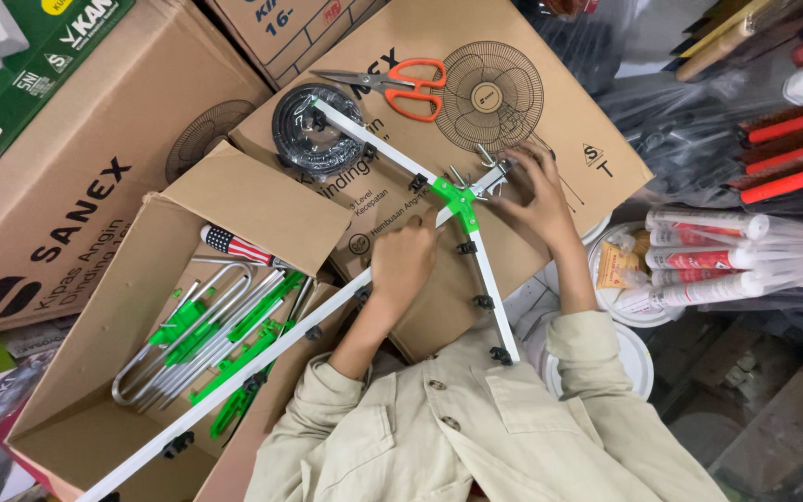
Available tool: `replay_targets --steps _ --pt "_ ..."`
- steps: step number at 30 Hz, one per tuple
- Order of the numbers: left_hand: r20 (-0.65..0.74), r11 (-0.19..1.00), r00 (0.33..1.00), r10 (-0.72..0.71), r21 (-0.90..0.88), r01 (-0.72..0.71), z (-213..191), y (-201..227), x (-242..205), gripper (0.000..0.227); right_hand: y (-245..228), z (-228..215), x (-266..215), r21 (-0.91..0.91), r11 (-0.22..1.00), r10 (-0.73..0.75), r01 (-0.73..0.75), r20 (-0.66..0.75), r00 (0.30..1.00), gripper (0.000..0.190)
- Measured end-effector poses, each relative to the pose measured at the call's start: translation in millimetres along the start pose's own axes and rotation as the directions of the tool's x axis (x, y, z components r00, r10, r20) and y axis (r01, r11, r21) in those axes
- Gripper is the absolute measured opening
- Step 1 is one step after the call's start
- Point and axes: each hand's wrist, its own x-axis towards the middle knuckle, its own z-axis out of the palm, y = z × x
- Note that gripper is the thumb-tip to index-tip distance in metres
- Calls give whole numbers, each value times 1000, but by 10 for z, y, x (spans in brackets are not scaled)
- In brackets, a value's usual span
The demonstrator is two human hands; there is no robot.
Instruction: The person assembles a television antenna by taking aluminum tubes from a box and attaching them to a central frame using brackets and screws. They insert the fasteners through the components and tighten them by hand to build the structure.
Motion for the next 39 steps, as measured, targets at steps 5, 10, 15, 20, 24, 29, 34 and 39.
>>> replay_targets --steps 5,10,15,20,24,29,34,39 --pt "62 1000 998 -11 -17 12 -26 32 4 24 73 -1 -87 -189 981 -63 54 -43 997 81" --pt "38 999 999 16 -41 -14 -75 65 16 27 243 -48 -45 -314 932 -212 181 -68 975 70" --pt "49 996 999 2 -94 3 -185 87 41 26 306 -91 33 -342 904 -316 259 -123 941 64" --pt "32 991 999 -25 -132 29 -264 120 53 30 276 -170 110 -350 884 -373 310 -131 918 60" --pt "51 993 998 -43 -107 49 -298 148 50 32 194 -218 83 -356 890 -350 284 -134 927 65" --pt "92 992 993 -75 -99 84 -299 170 45 32 14 -87 -48 71 987 -107 143 -369 923 89" --pt "92 993 992 -82 -83 89 -316 187 35 32 -81 359 -251 942 317 330 113 -222 918 76" --pt "66 992 996 -66 -105 73 -343 193 13 31 316 683 -339 976 -210 234 52 -2 972 40"
